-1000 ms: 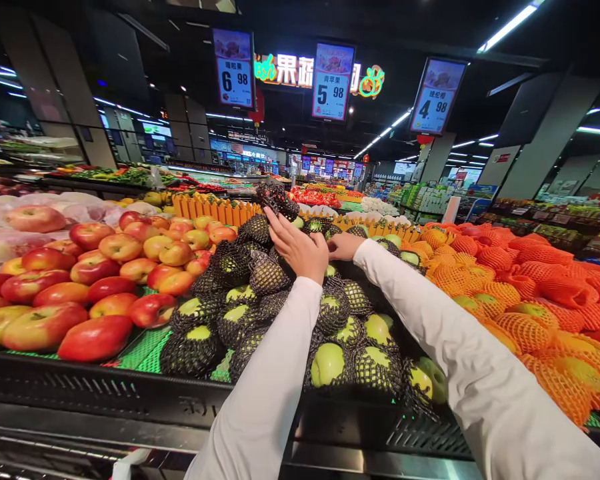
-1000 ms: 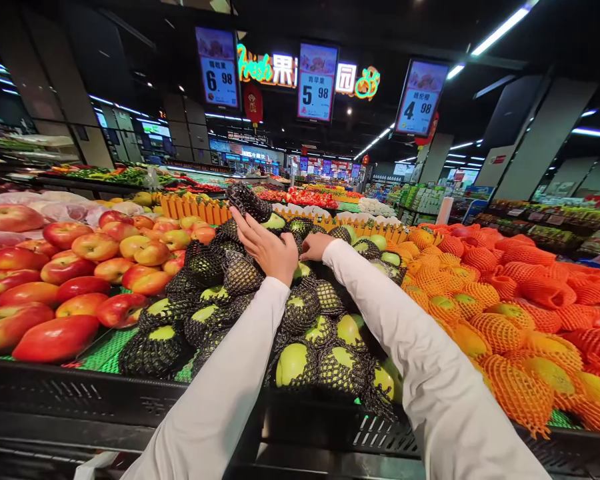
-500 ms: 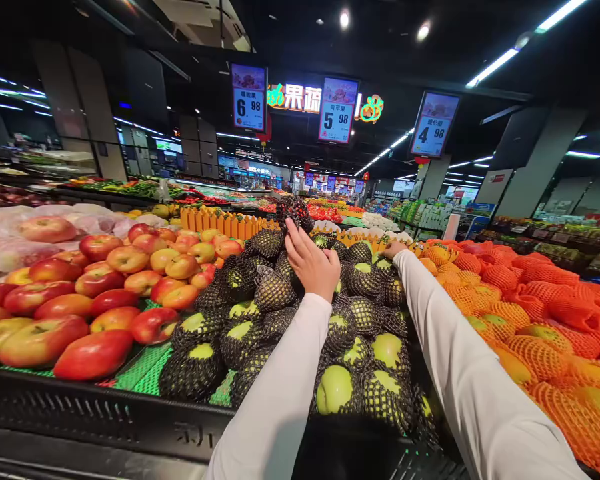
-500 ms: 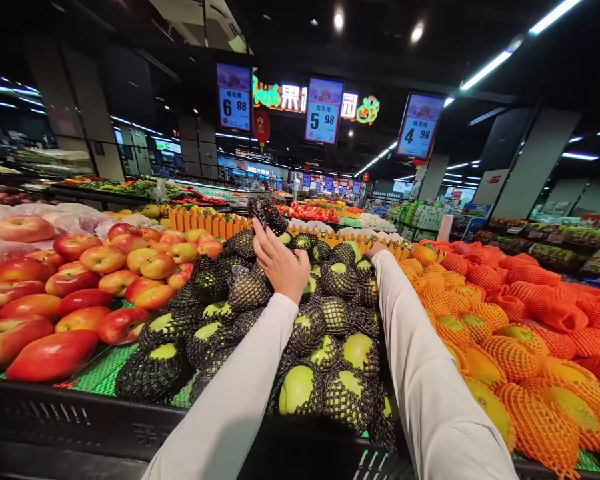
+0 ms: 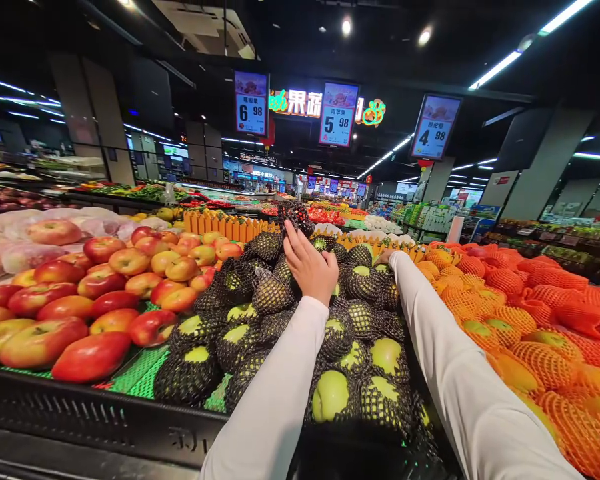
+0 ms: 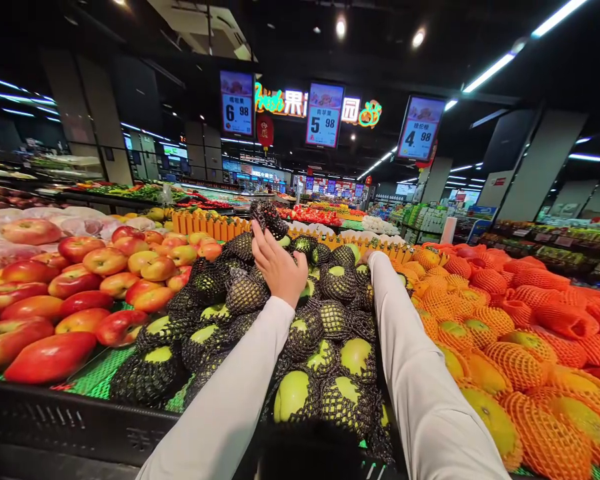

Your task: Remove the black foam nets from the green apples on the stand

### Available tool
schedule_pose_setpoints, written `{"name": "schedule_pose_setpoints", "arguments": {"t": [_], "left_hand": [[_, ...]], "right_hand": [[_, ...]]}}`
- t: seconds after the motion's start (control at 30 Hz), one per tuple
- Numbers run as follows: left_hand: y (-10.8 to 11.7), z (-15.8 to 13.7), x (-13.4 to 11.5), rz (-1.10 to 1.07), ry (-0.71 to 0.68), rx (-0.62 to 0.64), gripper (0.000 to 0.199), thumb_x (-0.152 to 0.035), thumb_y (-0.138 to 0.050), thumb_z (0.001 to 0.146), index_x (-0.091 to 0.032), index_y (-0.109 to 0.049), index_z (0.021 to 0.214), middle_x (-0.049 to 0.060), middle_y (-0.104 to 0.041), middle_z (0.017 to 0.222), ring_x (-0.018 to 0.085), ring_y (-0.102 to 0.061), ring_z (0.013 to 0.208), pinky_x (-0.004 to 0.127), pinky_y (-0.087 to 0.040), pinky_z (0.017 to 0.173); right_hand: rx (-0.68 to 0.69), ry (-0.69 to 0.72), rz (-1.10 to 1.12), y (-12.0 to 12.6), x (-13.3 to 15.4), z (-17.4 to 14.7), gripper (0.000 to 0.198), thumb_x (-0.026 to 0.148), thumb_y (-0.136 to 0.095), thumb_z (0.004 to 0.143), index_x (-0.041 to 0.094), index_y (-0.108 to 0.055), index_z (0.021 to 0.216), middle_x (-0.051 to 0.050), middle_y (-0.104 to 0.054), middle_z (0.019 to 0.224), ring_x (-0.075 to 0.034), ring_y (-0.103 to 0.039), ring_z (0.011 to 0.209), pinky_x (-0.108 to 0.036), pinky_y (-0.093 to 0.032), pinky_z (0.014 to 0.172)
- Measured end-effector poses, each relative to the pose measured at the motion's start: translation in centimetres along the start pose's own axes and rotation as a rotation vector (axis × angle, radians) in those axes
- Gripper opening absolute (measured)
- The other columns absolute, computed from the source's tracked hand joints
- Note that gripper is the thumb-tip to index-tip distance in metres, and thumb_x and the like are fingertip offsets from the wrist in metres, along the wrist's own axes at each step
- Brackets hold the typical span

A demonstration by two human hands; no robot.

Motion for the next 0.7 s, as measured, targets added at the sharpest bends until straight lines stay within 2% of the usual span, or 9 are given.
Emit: {"name": "schedule_pose_setpoints", "arguments": {"t": [0.1, 0.2, 0.27, 0.33, 0.43, 0.53, 0.6, 0.7], "left_hand": [[0.0, 0.0, -0.1, -0.017, 0.000, 0.000, 0.071, -0.022, -0.046, 0.080, 0.002, -0.029, 0.145, 0.025, -0.016, 0.158, 0.040, -0.021, 0.142, 0.058, -0.022, 0.116], [0.1, 0.0, -0.2, -0.012, -0.025, -0.005, 0.071, -0.022, -0.047, 0.080, 0.003, -0.029, 0.144, 0.024, -0.016, 0.159, 0.039, -0.022, 0.142, 0.056, -0.023, 0.116], [0.1, 0.0, -0.4, -0.007, -0.043, -0.001, 0.071, -0.022, -0.047, 0.080, 0.003, -0.030, 0.144, 0.024, -0.016, 0.159, 0.039, -0.023, 0.141, 0.055, -0.023, 0.117], [0.0, -0.1, -0.5, -0.009, -0.050, 0.009, 0.071, -0.022, -0.047, 0.080, 0.003, -0.029, 0.144, 0.024, -0.017, 0.159, 0.039, -0.023, 0.141, 0.054, -0.023, 0.116], [0.1, -0.1, -0.6, -0.011, -0.056, 0.030, 0.071, -0.021, -0.047, 0.080, 0.002, -0.029, 0.144, 0.023, -0.017, 0.159, 0.039, -0.027, 0.140, 0.054, -0.026, 0.115], [-0.2, -0.1, -0.7, -0.012, -0.097, 0.076, 0.070, -0.020, -0.048, 0.079, 0.000, -0.029, 0.144, 0.023, -0.017, 0.159, 0.039, -0.029, 0.139, 0.053, -0.029, 0.113], [-0.7, -0.2, -0.9, -0.040, -0.163, 0.155, 0.069, -0.021, -0.049, 0.080, -0.001, -0.029, 0.144, 0.023, -0.017, 0.159, 0.039, -0.030, 0.139, 0.053, -0.032, 0.112], [-2.0, -0.8, -1.3, -0.146, -0.308, 0.357, 0.067, -0.027, -0.052, 0.084, -0.005, -0.030, 0.143, 0.023, -0.020, 0.158, 0.038, -0.030, 0.141, 0.052, -0.033, 0.112]], "right_hand": [[0.083, -0.079, -0.012, -0.6, -0.1, -0.5, 0.033, 0.037, -0.057, 0.093, 0.017, -0.058, 0.120, -0.008, -0.061, 0.119, -0.020, -0.062, 0.101, -0.042, -0.054, 0.087], [0.030, -0.104, -0.029, -0.2, 0.0, -1.6, 0.050, 0.034, -0.069, 0.084, 0.014, -0.052, 0.127, -0.014, -0.057, 0.124, -0.026, -0.059, 0.109, -0.043, -0.052, 0.089], [-0.062, -0.100, -0.040, 0.9, 0.2, -2.5, 0.070, 0.028, -0.078, 0.073, 0.013, -0.045, 0.133, -0.021, -0.047, 0.134, -0.035, -0.050, 0.121, -0.044, -0.049, 0.093], [-0.163, -0.087, -0.041, 2.5, 0.4, -3.5, 0.079, 0.027, -0.080, 0.069, 0.014, -0.040, 0.136, -0.022, -0.037, 0.141, -0.039, -0.039, 0.129, -0.045, -0.046, 0.096], [-0.306, -0.072, -0.001, 5.6, 0.7, -5.2, 0.074, 0.038, -0.073, 0.075, 0.019, -0.036, 0.136, -0.018, -0.033, 0.140, -0.036, -0.040, 0.128, -0.043, -0.043, 0.099], [-0.570, -0.035, 0.165, 9.0, 0.8, -8.4, 0.074, 0.044, -0.069, 0.076, 0.020, -0.030, 0.135, -0.016, -0.034, 0.134, -0.030, -0.045, 0.122, -0.039, -0.039, 0.102], [-0.729, -0.009, 0.270, 10.3, 0.9, -11.4, 0.078, 0.046, -0.065, 0.079, 0.019, -0.022, 0.137, -0.017, -0.033, 0.134, -0.030, -0.043, 0.125, -0.039, -0.037, 0.104], [-0.833, -0.033, 0.329, 9.9, 1.2, -16.3, 0.085, 0.050, -0.059, 0.083, 0.017, -0.007, 0.143, -0.019, -0.031, 0.137, -0.032, -0.038, 0.130, -0.043, -0.034, 0.106]]}}
Point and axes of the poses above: each hand's wrist, its own z-axis towards the middle knuckle, its own y-axis out of the back of the hand, x = y × z, the point moved 5 cm from there along z, towards the middle knuckle
